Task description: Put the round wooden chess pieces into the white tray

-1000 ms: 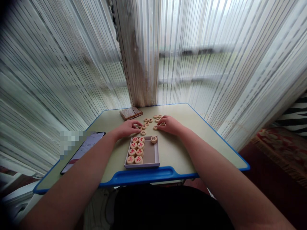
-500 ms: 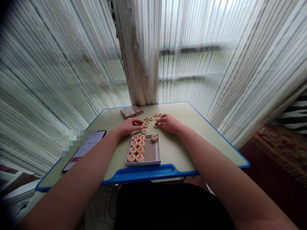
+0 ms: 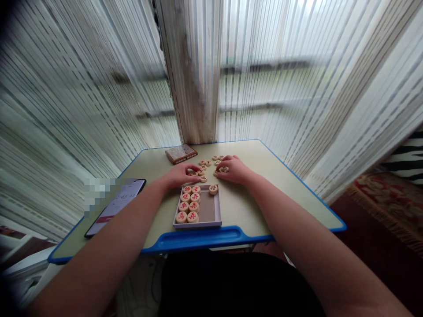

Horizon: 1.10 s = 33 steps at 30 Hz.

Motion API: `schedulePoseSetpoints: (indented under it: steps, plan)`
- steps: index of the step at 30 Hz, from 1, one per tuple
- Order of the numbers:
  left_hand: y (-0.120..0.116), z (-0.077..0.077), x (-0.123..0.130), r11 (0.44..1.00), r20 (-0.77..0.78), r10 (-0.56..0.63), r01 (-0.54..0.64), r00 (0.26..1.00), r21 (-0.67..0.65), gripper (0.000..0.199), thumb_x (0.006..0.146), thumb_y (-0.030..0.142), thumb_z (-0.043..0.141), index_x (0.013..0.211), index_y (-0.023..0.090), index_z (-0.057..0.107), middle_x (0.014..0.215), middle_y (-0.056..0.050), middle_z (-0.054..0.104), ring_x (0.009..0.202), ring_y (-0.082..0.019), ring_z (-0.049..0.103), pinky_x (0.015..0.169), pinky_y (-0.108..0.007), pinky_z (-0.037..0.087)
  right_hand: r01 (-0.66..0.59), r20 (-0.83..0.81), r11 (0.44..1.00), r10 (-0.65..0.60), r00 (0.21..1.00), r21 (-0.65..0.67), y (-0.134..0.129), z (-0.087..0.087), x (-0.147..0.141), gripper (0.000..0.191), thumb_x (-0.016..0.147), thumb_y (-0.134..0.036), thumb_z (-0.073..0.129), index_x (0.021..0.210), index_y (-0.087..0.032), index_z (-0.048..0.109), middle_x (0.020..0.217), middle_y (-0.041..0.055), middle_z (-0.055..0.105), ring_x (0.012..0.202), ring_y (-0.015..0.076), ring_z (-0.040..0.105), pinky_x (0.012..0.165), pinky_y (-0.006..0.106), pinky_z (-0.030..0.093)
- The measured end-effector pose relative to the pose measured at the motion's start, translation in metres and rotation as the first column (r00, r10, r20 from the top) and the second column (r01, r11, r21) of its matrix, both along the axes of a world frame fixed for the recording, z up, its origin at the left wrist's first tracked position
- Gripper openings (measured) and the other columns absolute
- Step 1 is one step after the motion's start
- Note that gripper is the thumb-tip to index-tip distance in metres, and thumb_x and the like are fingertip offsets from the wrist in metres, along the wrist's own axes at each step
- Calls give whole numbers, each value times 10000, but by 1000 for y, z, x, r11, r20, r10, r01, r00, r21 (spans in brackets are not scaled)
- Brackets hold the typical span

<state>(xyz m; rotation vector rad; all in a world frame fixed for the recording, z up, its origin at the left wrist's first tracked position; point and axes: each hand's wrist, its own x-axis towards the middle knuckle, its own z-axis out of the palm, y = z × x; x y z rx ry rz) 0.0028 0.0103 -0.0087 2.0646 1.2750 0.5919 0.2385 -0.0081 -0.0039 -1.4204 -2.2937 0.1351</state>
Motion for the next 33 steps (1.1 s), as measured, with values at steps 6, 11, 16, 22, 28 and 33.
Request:
schedulePoseSetpoints:
  steps: [6, 11, 16, 22, 28, 33]
  plan:
    - [2, -2, 1, 999, -49, -9, 12, 999, 52, 477, 595, 414, 732, 1008, 185, 666, 1031, -41, 658, 756, -135, 577, 680, -247, 470, -7, 36, 999, 8, 999, -49, -4, 8, -2, 199, 712, -316, 659, 881, -232, 720, 1017, 82, 623, 1031, 246, 515, 962, 398, 379]
    - [0, 0, 0, 1000, -45, 3, -3, 999, 0, 439, 637, 203, 656, 1075, 182, 650, 1012, -30, 662, 692, -108, 571, 658, -225, 472, 28, 38, 995, -24, 999, -95, -5, 12, -1, 292, 718, -261, 618, 998, -221, 690, 1097, 90, 593, 1092, 252, 486, 995, 390, 356]
    - [2, -2, 1, 998, -21, 57, -56, 998, 34, 432, 660, 126, 584, 1090, 149, 626, 997, -47, 673, 715, -114, 587, 709, -231, 489, 196, -7, 973, -198, 980, -120, 3, 8, 7, 450, 669, -132, 544, 1110, -176, 625, 1130, 105, 588, 1024, 238, 540, 901, 339, 431]
    - [5, -6, 2, 994, -29, 88, -86, 996, 74, 360, 697, 173, 594, 1054, 155, 634, 955, -44, 686, 763, -134, 609, 753, -242, 493, 295, -155, 947, -313, 937, -126, 12, 2, 14, 450, 725, -109, 408, 1124, -187, 599, 1024, 65, 670, 916, 194, 601, 801, 288, 467]
    - [5, -8, 3, 992, -52, 82, -76, 995, 104, 307, 696, 276, 635, 980, 162, 664, 965, -56, 687, 797, -167, 622, 737, -268, 494, 356, -104, 932, -361, 927, -65, 18, -1, 20, 382, 819, -193, 375, 1091, -149, 638, 1159, 104, 626, 1103, 227, 538, 969, 338, 394]
    - [5, -9, 3, 991, -66, 67, -59, 996, 116, 325, 698, 319, 638, 982, 162, 662, 970, -59, 686, 808, -175, 617, 729, -276, 485, 281, -18, 957, -283, 959, -76, 24, -11, 23, 468, 840, -187, 382, 1289, -148, 506, 1336, 78, 509, 1260, 239, 394, 1074, 387, 282]
